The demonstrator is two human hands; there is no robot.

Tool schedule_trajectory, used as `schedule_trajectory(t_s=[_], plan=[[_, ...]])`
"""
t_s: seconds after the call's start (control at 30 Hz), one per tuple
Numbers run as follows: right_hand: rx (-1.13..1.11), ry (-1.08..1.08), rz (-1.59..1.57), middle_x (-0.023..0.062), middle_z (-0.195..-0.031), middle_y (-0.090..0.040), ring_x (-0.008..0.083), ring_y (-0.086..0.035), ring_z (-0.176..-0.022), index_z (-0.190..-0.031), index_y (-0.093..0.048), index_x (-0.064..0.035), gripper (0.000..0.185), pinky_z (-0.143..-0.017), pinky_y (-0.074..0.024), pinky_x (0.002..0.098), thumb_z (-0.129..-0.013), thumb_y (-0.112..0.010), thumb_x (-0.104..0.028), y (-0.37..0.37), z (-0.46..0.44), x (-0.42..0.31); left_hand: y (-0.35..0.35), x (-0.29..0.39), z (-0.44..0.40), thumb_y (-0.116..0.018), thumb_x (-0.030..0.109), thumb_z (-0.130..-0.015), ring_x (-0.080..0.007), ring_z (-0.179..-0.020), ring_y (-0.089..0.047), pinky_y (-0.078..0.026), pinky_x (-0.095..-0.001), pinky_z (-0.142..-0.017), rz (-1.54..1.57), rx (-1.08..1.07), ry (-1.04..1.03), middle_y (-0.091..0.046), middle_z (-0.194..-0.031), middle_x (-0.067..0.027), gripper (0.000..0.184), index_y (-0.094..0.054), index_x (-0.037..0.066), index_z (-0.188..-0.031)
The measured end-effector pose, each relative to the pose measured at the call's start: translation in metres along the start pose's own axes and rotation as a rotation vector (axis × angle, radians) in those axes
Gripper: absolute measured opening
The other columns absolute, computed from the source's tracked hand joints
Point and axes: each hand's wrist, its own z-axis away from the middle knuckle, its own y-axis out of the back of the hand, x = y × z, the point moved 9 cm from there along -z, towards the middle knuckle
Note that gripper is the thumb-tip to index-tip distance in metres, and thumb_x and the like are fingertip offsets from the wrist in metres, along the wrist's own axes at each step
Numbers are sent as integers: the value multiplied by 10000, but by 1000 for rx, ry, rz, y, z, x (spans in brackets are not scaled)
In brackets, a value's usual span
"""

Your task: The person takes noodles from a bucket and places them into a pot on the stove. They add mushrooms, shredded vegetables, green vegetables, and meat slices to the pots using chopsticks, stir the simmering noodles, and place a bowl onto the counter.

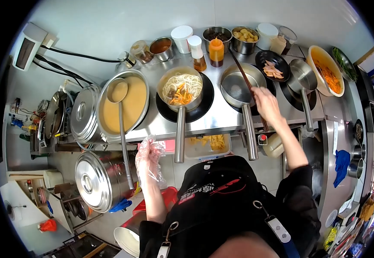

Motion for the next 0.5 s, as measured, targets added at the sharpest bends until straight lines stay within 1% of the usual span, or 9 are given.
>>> schedule_trajectory(t_s=[0.03, 0.07, 0.13, 0.17, 0.27, 0.37, 0.4, 0.43, 0.5], plan=[[-45, 78, 132, 166, -1079, -593, 344, -580, -986, -1221, -556, -47, 510, -855, -502, 418, -723, -567, 63, -9, -8, 10, -1, -1, 1, -610, 131, -927, -166, -688, -585, -513, -261, -633, 8, 15, -15, -620, -865, -97, 240, -595, -76, -1047], [-133, 153, 263, 172, -1199, -539, 333, -568, -1035, -1290, -518, -70, 565, -876, -494, 412, -739, -545, 51, -19, -14, 15, -2, -1, 3, -604, 134, -931, -167, -689, -587, -519, -262, -632, 17, 30, -30, -619, -871, -104, 244, -593, -79, -1050], [-152, 361, 420, 172, -1287, -487, 313, -549, -1087, -1323, -501, -92, 548, -906, -481, 397, -784, -529, 4, -35, -19, 19, -3, -2, 9, -602, 137, -932, -169, -691, -590, -527, -265, -632, 15, 41, -38, -619, -869, -107, 250, -589, -80, -1055], [-150, 372, 417, 172, -1287, -487, 313, -549, -1087, -1323, -501, -92, 548, -906, -481, 397, -784, -529, 4, -40, -22, 25, -3, -2, 11, -601, 141, -933, -170, -694, -592, -535, -268, -632, 13, 46, -43, -619, -867, -110, 256, -586, -80, -1061], [-310, 504, 416, 169, -1336, -457, 290, -523, -1144, -1278, -541, -87, 475, -944, -460, 380, -805, -531, -45, -68, -22, 27, 8, -8, 15, -601, 145, -931, -170, -700, -596, -545, -274, -635, 39, 80, -45, -619, -870, -112, 267, -579, -78, -1077], [-384, 602, 393, 173, -1341, -456, 290, -501, -1185, -1077, -606, -47, 284, -962, -452, 360, -799, -550, -64, -84, -18, 32, 12, -11, 22, -606, 149, -929, -164, -710, -597, -541, -273, -636, 34, 93, -58, -619, -869, -98, 262, -584, -66, -1077], [-381, 610, 393, 173, -1341, -456, 290, -501, -1185, -1077, -606, -47, 284, -962, -452, 360, -799, -550, -64, -85, -17, 33, 10, -11, 24, -609, 151, -928, -162, -715, -597, -539, -271, -634, 46, 93, -60, -619, -865, -91, 256, -589, -59, -1074], [-325, 619, 353, 184, -1337, -455, 303, -502, -1189, -1063, -598, -39, 264, -973, -448, 366, -805, -547, -64, -79, -16, 32, 6, -12, 27, -607, 157, -937, -130, -638, -593, -516, -245, -598, 73, 122, -38, -607, -721, -31, 191, -635, -12, -1019], [-234, 573, 189, 217, -1328, -454, 350, -499, -1201, -1042, -579, -17, 230, -1002, -434, 382, -820, -534, -51, -63, -19, 31, 7, -11, 28, -608, 160, -936, -132, -634, -587, -510, -245, -597, 71, 133, -53, -606, -720, -30, 193, -635, -13, -1019]])
